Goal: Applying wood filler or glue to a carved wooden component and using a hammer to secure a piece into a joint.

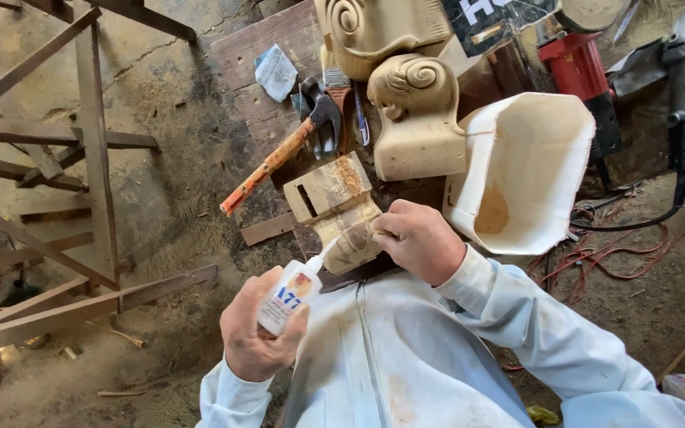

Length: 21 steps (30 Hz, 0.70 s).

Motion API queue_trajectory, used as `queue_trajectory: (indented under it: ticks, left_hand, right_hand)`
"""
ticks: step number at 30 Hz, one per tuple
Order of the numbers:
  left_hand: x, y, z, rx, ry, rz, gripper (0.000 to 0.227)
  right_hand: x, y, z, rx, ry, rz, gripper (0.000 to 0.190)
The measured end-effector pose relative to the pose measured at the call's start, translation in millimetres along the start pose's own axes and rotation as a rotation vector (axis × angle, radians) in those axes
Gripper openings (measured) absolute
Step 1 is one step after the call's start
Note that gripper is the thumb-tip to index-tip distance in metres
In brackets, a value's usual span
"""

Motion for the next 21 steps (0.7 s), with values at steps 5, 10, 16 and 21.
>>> queue_trajectory:
  ticks: [5,10,16,21]
  left_hand:
    - [-13.8,-0.6,1.5,-0.077,-0.003,-0.034,0.050]
    - [-17.2,-0.8,4.2,-0.090,0.074,-0.047,0.052]
    - [-16.5,-0.9,3.7,-0.136,0.135,-0.016,0.052]
    - [-14.7,-2.6,1.3,-0.136,0.143,-0.022,0.051]
  right_hand:
    - [-1.6,0.5,7.5,0.078,0.024,-0.002,0.010]
    - [-0.1,2.6,10.1,0.104,0.067,0.015,0.016]
    - [-11.6,6.7,25.7,0.054,0.067,-0.034,0.030]
    - [-35.2,10.6,45.2,-0.014,-0.105,-0.160,0.032]
Point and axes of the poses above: each hand's wrist, its own y-axis away from the middle knuckle, its own x-axis out of the palm, z = x × y, the point moved 6 cm from there along -y, towards the middle knuckle, and after that the axes turned 7 degrees about -z, right-handed, at the moved point
